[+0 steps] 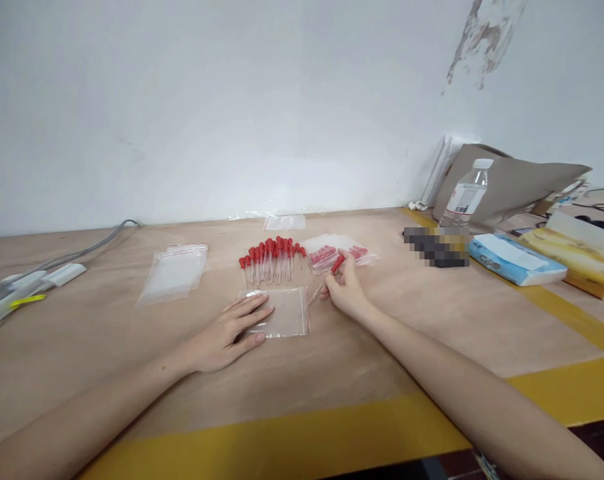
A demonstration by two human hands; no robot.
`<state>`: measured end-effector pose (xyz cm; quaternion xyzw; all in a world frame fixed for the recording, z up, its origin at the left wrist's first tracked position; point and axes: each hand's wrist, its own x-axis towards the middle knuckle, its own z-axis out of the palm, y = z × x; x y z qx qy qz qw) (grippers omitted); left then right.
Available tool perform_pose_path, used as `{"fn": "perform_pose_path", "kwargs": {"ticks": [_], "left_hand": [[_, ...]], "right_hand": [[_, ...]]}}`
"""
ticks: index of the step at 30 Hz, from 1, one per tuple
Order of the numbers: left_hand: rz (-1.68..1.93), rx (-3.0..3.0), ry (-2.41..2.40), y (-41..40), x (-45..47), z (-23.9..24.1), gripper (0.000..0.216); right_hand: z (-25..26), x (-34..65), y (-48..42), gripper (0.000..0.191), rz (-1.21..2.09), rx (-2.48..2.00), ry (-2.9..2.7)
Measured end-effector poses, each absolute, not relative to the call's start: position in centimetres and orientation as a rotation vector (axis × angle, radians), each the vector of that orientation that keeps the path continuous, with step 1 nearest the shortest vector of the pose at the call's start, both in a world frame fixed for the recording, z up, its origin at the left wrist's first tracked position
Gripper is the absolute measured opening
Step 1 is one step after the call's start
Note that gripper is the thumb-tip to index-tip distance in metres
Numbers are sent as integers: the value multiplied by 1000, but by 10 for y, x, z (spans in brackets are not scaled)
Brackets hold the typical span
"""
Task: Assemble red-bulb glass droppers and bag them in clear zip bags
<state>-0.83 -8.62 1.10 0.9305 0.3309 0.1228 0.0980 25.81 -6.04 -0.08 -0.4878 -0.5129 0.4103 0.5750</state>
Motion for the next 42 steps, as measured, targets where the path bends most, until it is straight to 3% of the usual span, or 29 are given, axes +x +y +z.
{"fn": "perform_pose_path", "kwargs": {"ticks": [7,16,22,30,37,42], "left_hand": [[327,2753,1016,-87,-8,11,52],[352,2700,1055,-87,-6,13,47],[367,2670,1129,-88,-3,16,50],[382,2704,1104,-88,-3,16,53],[438,2689,1105,-88,-3,15,52],[443,2701,1082,-89,-2,16,50]], "right_hand": [[2,254,-64,68,1026,-1115,-1140],[1,249,-79,47,1310,-1016,-1149],[1,264,-73,31,1298,-899,-1433],[1,256,-72,33,1588,-850,-1578],[-1,258,-67,27,1330,-987,-1695],[-1,252,-69,40,1087,-1043,-1899]]}}
